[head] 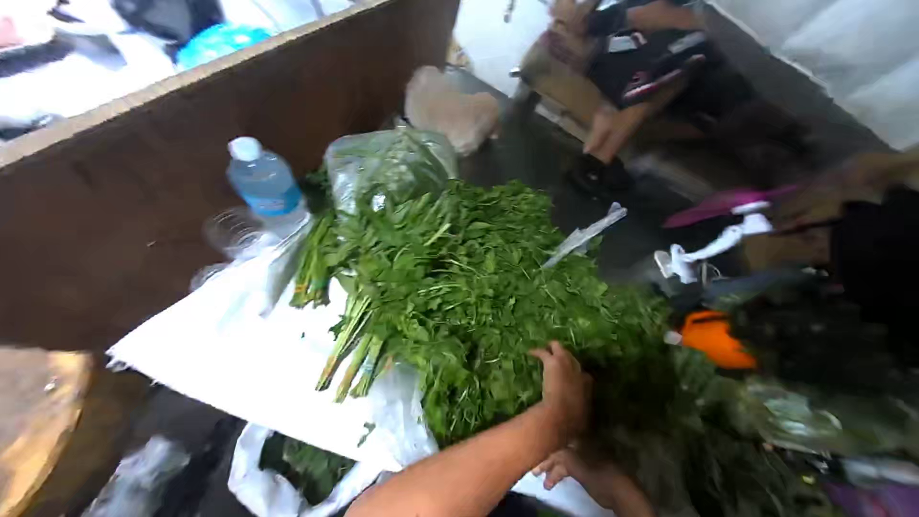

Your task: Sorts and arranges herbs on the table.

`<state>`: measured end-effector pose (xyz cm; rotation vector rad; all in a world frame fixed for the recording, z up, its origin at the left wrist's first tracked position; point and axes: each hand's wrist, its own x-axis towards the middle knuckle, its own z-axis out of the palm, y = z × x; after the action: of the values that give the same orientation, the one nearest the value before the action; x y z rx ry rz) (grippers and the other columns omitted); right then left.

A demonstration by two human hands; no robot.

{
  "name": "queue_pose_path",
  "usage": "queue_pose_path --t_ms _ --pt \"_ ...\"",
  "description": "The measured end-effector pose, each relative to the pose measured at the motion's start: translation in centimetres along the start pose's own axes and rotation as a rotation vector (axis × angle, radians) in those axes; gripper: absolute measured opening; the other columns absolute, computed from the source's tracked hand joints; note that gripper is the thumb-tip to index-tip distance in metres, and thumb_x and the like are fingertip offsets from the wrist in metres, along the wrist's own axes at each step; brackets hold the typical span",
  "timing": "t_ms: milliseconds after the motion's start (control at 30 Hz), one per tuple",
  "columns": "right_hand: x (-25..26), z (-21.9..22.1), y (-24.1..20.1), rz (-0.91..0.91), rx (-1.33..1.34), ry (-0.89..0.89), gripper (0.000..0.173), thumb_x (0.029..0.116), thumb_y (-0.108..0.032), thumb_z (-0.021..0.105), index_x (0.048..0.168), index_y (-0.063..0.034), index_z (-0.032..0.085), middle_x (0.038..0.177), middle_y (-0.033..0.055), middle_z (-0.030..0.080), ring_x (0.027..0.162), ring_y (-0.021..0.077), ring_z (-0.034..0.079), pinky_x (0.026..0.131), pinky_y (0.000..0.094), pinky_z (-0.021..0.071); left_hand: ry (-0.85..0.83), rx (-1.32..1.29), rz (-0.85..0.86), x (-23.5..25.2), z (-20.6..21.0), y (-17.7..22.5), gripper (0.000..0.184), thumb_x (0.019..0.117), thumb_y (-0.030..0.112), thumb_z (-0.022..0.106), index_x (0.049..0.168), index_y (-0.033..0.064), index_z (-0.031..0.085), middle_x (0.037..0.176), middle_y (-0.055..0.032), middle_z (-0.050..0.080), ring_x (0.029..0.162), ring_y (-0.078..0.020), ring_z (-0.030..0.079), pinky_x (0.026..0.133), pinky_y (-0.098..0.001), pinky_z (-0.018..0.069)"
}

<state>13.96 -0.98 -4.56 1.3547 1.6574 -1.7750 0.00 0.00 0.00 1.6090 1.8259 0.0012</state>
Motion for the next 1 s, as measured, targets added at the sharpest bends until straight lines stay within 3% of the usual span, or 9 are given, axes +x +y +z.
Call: queue_pose_path --t_ms 167,267,400,567,667,767,867,933,1000 --pt "-1.3 -2.7 3.5 -0.059 -0.006 0.270 0.031 0.0870 0.001 0.067 0.118 0.0056 0.065 0.104 0.0133 0.072 0.093 0.0188 0.071 0.089 0.0401 0.0593 -0.068 0.133 0.072 -2.4 2.6 2.7 0.056 0.0984 0.008 0.061 0.148 -0.0090 0.042 0.155 -0.0381 0.031 0.139 -0.0606 0.034 0.095 -0.0788 0.0402" --pt "-1.8 -3.7 5.1 -0.067 -0.071 0.278 0.034 0.0949 -0.011 0.067 0.126 0.0036 0.064 0.115 0.0138 0.071 0.106 0.0193 0.068 0.097 0.0405 0.0553 0.195 0.000 0.425 -7.5 4.0 0.3 0.036 0.0962 0.011 0.065 0.132 0.0065 0.065 0.144 -0.0232 0.055 0.128 -0.0477 0.054 0.093 -0.0649 0.0512" --pt "-1.8 -4.5 5.9 -0.047 -0.202 0.180 0.033 0.1014 -0.021 0.059 0.120 0.0056 0.064 0.107 0.0191 0.070 0.098 0.0278 0.069 0.091 0.0474 0.0563 0.420 -0.413 0.651 -15.7 5.0 -5.1 0.036 0.1007 0.033 0.065 0.131 0.0132 0.069 0.131 -0.0066 0.068 0.124 -0.0218 0.064 0.105 -0.0440 0.0527" --pt "-2.7 -7.8 5.1 -0.055 -0.589 -0.067 0.042 0.1072 -0.033 0.052 0.132 -0.0008 0.064 0.116 0.0195 0.070 0.104 0.0304 0.068 0.098 0.0516 0.0526 0.921 -0.690 0.066 -21.2 11.4 -11.4 0.024 0.1018 0.020 0.060 0.112 0.0034 0.074 0.100 -0.0058 0.073 0.087 -0.0094 0.070 0.079 -0.0287 0.0608" --pt "-5.1 -9.2 2.6 -0.192 -0.681 -0.064 0.044 0.1061 -0.034 0.052 0.137 -0.0057 0.063 0.112 0.0156 0.072 0.099 0.0269 0.071 0.094 0.0510 0.0551 1.187 -0.677 -0.371 -21.1 14.1 -12.4 0.031 0.1007 0.022 0.059 0.117 -0.0018 0.071 0.104 -0.0125 0.072 0.089 -0.0137 0.069 0.078 -0.0306 0.0590" --pt "-6.8 -7.2 -0.7 -0.676 -0.656 0.039 0.039 0.1043 -0.034 0.050 0.127 -0.0101 0.071 0.106 0.0032 0.076 0.094 0.0109 0.073 0.088 0.0366 0.0606 1.104 -0.787 -0.645 -19.2 14.8 -12.5 0.065 0.0963 0.042 0.064 0.144 -0.0005 0.053 0.138 -0.0225 0.057 0.117 -0.0302 0.062 0.093 -0.0465 0.0536" --pt "-5.4 -1.3 -4.3 -1.136 -0.472 0.050 0.031 0.1025 -0.019 0.054 0.123 -0.0059 0.073 0.125 0.0061 0.071 0.117 0.0120 0.066 0.102 0.0328 0.0561 0.975 -0.761 -0.690 -16.4 15.9 -12.5 0.076 0.0909 0.036 0.072 0.153 0.0011 0.043 0.146 -0.0270 0.051 0.126 -0.0393 0.058 0.102 -0.0558 0.0509" --pt "-2.4 2.7 -5.7 -1.182 -0.601 0.043 0.038 0.0985 -0.011 0.052 0.132 -0.0070 0.068 0.142 0.0097 0.061 0.135 0.0210 0.055 0.114 0.0407 0.0458 0.931 -0.690 -0.715 -15.5 16.5 -12.2 0.072 0.0884 0.018 0.071 0.153 0.0026 0.043 0.144 -0.0265 0.052 0.128 -0.0399 0.057 0.104 -0.0555 0.0504" --pt "0.3 5.0 -5.7 -0.958 -0.941 -0.082 0.044 0.1001 -0.012 0.052 0.143 -0.0091 0.060 0.156 0.0144 0.048 0.148 0.0313 0.040 0.122 0.0515 0.0318 0.895 -0.613 -0.765 -15.7 17.1 -12.1 0.072 0.0857 0.009 0.070 0.153 0.0044 0.044 0.140 -0.0265 0.054 0.125 -0.0413 0.059 0.101 -0.0563 0.0520"
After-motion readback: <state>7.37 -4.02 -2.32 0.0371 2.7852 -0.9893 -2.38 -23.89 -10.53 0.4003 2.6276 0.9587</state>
